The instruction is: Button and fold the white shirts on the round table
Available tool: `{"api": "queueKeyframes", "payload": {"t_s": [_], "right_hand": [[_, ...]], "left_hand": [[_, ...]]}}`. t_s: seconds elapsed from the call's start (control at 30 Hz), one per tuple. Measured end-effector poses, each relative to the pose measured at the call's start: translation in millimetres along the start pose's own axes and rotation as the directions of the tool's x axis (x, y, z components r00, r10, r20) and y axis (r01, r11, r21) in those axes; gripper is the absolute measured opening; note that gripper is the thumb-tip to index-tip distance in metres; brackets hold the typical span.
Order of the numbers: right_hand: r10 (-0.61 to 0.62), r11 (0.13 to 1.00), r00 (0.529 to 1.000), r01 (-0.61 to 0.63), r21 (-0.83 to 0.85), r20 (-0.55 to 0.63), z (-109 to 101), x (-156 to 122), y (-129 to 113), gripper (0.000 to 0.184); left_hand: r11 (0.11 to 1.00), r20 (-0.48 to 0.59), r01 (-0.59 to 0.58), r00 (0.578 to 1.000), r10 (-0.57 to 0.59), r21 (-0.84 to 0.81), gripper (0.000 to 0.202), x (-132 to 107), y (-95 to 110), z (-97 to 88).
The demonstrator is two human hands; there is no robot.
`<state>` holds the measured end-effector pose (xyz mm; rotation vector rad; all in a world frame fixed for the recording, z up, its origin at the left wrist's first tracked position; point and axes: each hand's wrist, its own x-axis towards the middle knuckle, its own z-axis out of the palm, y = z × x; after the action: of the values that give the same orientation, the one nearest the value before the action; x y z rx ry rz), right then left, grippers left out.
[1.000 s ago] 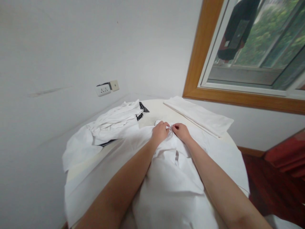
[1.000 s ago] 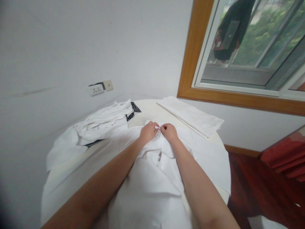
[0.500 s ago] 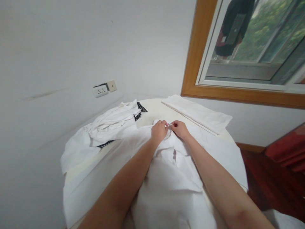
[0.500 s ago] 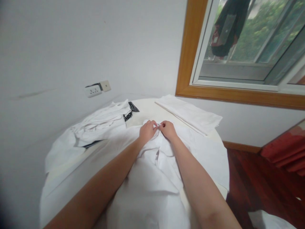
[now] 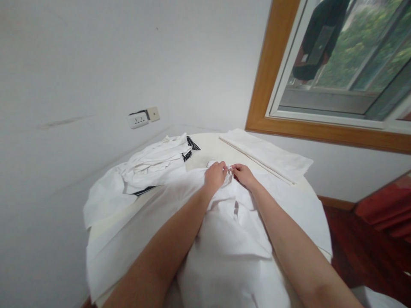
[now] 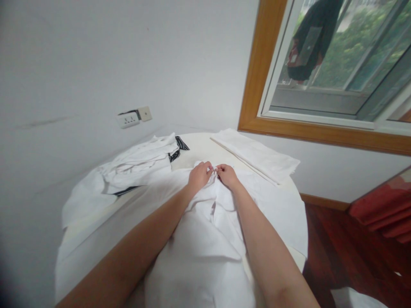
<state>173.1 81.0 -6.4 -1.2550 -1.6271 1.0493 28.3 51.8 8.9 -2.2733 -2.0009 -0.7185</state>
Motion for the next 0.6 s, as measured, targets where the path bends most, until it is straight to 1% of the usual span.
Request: {"api": "queueKeyframes", "payload": {"t_s": [0.2,0.33,0.47,0.6], "right_hand": [[0.093,0.985,0.994,-0.099,0.140,0.050,-2.6,-2.5,-9.3,0.018],[0.148,0.955,0.987,-0.159,0.251,0.061,-5.1,-3.5,-14.0,0.013],[0.175,0.911,0.983,-0.180,0.370,0.048,-6.3,-2.5,-16.1,0.010],[0.168,0.886,0.982,-0.189,0.423,0.087,-6.8,-4.4,-18.1,0.014]], "left_hand": [[0.999,-0.013,0.006,1.000,-0.006,-0.033,0.014,3.1,-3.3,3.2],[0.996,-0.033,0.009,0.999,-0.012,-0.092,0.019,4.2,-6.3,4.6],[0.984,-0.049,-0.014,0.999,0.005,-0.180,0.020,3.6,-8.6,4.3],[0.972,-0.030,0.018,0.999,-0.026,-0.235,0.019,4.8,-9.8,3.5]]}}
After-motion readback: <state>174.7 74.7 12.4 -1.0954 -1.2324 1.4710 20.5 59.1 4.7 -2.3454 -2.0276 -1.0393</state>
